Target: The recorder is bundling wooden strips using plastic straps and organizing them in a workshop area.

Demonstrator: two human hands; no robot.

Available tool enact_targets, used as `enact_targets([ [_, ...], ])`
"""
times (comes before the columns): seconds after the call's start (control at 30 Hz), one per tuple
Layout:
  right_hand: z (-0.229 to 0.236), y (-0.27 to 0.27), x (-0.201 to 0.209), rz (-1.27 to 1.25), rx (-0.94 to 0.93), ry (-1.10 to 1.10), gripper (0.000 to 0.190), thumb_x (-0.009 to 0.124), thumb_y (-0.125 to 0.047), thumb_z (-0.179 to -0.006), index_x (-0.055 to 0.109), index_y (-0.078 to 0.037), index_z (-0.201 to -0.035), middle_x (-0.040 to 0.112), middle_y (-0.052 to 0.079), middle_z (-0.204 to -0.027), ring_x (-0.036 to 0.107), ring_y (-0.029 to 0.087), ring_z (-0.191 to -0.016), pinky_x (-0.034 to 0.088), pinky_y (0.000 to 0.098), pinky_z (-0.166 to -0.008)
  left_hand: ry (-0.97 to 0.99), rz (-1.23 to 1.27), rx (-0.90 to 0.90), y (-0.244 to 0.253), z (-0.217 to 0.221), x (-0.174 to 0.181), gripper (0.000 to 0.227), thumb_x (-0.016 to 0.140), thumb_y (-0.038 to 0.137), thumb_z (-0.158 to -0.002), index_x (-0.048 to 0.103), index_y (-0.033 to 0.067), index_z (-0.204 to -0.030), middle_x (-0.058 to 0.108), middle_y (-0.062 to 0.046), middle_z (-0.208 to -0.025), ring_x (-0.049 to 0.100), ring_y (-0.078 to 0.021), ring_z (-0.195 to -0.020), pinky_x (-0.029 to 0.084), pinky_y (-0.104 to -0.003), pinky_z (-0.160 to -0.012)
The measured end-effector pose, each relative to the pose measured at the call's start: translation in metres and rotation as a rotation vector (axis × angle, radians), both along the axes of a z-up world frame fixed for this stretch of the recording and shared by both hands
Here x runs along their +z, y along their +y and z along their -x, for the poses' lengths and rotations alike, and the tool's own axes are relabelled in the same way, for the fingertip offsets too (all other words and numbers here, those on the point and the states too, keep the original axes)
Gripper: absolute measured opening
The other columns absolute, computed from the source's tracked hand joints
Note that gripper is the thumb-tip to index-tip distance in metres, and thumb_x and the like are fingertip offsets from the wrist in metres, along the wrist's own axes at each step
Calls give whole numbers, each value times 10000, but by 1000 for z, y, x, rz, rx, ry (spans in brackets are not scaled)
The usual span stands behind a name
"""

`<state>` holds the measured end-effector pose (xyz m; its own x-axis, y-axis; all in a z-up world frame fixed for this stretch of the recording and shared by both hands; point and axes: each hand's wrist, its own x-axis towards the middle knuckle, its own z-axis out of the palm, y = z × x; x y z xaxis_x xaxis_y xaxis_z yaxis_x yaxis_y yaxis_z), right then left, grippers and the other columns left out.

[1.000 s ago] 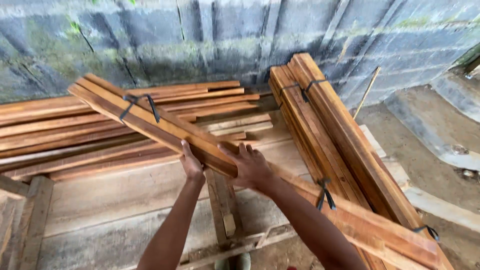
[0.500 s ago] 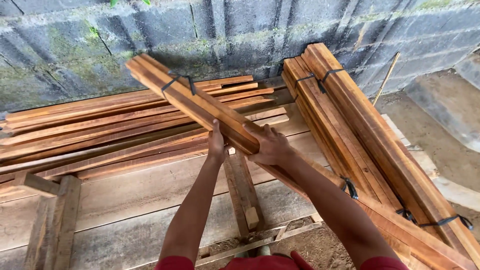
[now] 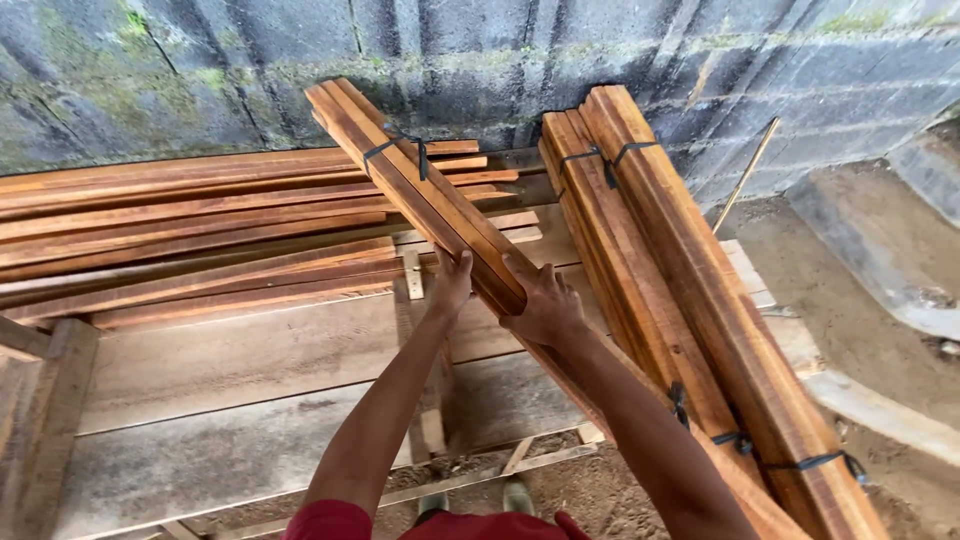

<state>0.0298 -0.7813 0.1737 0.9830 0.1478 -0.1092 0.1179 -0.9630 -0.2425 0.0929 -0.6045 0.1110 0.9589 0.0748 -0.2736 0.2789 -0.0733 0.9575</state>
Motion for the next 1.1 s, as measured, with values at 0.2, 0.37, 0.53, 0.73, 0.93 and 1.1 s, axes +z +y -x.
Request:
enact_targets([
  [0.2, 23, -63, -2, 18, -54, -3, 1063, 773, -665, -724, 294, -392, -1633, 539, 203, -1218, 606, 440, -1204, 552, 532, -948, -31, -110, -116, -70, -7, -57, 979, 492, 611, -988, -81, 166, -1646, 556, -363, -1389, 649, -525, -1126, 624, -631, -823],
  [0.37, 30, -111, -11, 19, -132, 47, 1088, 765, -688, -723, 257, -397, -1641, 498, 257, -1350, 551, 477, -1293, 509, 546, -1017, -41, -124, -254, -130, 27, -37, 931, 544, 413, -1007, -79, 173, -1656, 420, -362, -1520, 620, -478, -1189, 594, -544, -942],
  [0.53, 32, -148, -9, 70, -210, 77, 1035, 740, -729, -744, 303, -408, -1626, 503, 253, -1376, 549, 458, -1311, 502, 531, -1033, -109, -108, -368, -170, 43, -19, 885, 526, 329, -1009, -27, 110, -1664, 314, -350, -1600, 442, -506, -1398, 442, -581, -1139],
  [0.73, 29, -190, -18, 86, -306, 112, 1034, 693, -749, -751, 260, -426, -1633, 509, 247, -1370, 556, 465, -1292, 494, 528, -1043, -122, -122, -467, -217, 28, -45, 810, 485, 292, -1048, 2, 138, -1680, 234, -271, -1665, 389, -440, -1453, 383, -526, -1194],
  [0.93, 30, -218, -10, 116, -382, 124, 1014, 700, -682, -795, 213, -428, -1648, 508, 255, -1378, 544, 471, -1302, 437, 556, -1074, -198, -165, -550, -241, 45, -8, 756, 480, 335, -1058, 88, 165, -1681, 216, -207, -1685, 312, -428, -1493, 326, -545, -1222],
  [1.1, 20, -231, -52, 141, -431, 159, 1001, 632, -741, -776, 228, -427, -1637, 533, 232, -1290, 577, 480, -1236, 437, 534, -1045, -65, -183, -776, -237, 69, 31, 679, 468, 310, -1066, 197, 153, -1669, 166, -160, -1703, 231, -402, -1529, 255, -526, -1251],
])
